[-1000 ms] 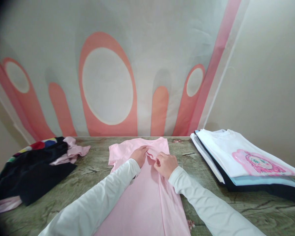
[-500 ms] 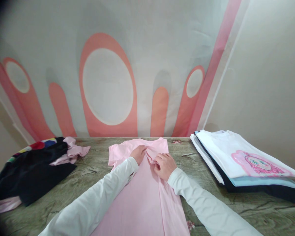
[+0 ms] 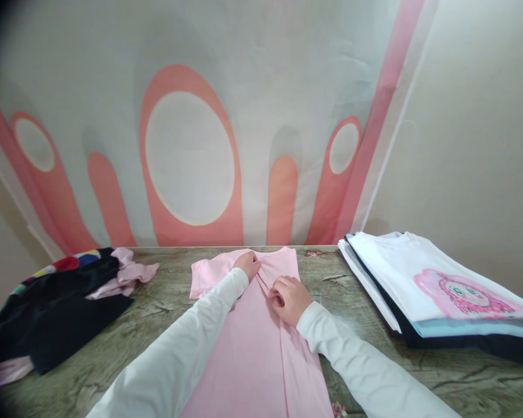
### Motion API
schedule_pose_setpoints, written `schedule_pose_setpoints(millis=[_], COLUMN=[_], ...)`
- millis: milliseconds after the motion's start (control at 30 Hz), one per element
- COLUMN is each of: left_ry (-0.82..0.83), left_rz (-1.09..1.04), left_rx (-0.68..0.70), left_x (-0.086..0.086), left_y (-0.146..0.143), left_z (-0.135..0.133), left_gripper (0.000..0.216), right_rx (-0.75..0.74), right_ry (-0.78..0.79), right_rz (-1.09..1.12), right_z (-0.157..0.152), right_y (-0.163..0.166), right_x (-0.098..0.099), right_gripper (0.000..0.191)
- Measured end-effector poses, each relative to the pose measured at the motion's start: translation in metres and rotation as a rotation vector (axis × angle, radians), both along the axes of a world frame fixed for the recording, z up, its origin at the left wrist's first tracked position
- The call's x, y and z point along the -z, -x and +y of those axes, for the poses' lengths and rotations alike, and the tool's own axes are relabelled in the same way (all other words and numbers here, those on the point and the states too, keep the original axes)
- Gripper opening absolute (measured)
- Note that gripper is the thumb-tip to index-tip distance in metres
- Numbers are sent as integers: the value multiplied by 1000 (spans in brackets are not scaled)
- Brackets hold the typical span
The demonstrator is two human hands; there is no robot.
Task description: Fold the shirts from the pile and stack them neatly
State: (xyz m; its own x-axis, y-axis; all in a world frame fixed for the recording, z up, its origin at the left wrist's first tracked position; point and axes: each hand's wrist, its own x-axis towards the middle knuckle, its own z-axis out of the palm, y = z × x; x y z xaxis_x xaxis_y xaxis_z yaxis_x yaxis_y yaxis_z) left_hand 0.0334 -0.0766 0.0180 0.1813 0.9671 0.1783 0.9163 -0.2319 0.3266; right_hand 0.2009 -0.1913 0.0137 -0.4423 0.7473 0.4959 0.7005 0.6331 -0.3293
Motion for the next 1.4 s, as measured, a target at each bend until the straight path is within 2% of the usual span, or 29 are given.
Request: schedule_pose_setpoints(millis=[167,300,367,433,500,567,667,767,900,1033,1167,1400], left_ry=[-49,-136,-191,-206,-196,-191,-186,-197,-163,-106,-80,-40], left_rz=[28,31,42,67,114,171,232,251,253,236,229,224], left_rx=[16,60,141,291,437,500,476,461,460,466,447,383], left_x=[2,-8,-12,-13,-9,0,13,18,16,15,18,19], left_y=[-3,-7,-11,-17,-22,-25,-26,-25,-25,-25,-23,-17], left_z=[-7,-16,-21,-25,-29,-32,-36,-37,-37,-35,-32,-31], left_gripper=[15,25,31,32,33,37,48,56,64,70,79,84], right_rx=[-32,-48,-62,-79,-74,-9,134,155,126,282,387,450], right_ry=[14,28,46,90,143,166,124,91,179,277,344,345], right_rz=[36,64,102,172,261,339,338,175,-151,-383,-406,-389], right_z=[0,-2,-2,0,4,11,26,46,70,85,96,101], right_y=[-1,-2,-2,-3,-5,-8,-13,-17,-23,-30,-35,-35], right_x=[0,-3,-5,-5,-4,-1,3,7,11,15,15,17], right_gripper=[18,15,14,16,22,25,27,36,43,51,56,55])
